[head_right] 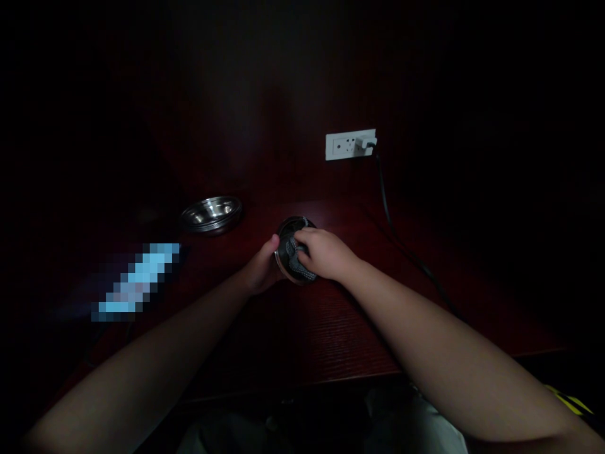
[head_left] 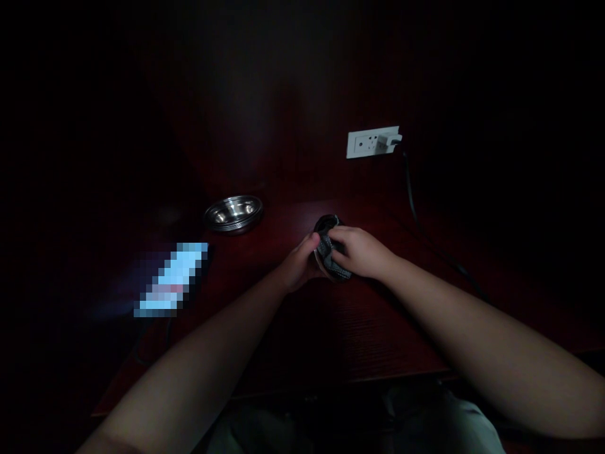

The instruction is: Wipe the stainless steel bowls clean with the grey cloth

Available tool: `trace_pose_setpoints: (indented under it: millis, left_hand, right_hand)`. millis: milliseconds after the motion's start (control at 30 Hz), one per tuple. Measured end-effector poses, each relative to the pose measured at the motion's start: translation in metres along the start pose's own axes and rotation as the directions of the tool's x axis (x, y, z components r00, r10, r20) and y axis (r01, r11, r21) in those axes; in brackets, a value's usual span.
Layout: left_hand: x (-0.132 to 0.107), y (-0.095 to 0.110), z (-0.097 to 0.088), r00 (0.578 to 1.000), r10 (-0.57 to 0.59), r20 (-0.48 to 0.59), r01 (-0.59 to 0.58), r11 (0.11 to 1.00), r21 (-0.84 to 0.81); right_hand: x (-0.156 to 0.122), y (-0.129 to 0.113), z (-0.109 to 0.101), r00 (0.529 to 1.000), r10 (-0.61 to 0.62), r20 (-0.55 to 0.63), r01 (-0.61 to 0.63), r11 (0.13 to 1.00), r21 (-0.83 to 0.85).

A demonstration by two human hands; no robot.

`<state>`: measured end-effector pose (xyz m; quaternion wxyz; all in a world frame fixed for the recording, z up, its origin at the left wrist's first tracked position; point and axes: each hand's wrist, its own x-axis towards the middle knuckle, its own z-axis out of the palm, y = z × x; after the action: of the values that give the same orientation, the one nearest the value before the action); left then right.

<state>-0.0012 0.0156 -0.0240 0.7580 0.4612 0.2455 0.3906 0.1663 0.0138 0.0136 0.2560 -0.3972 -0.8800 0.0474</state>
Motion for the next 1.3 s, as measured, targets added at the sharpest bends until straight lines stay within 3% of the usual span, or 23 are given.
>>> trace_pose_setpoints:
  millis: [1300]
  left_hand:
    - [0.0033,0.0015,-0.0024,1.000,-0.014,-0.002,0.014,0.999,-0.042]
  right_hand:
    - [-0.0002,-0.0032,0.0033,0.998,0.022,-0.066,-0.019,0.999,0.048]
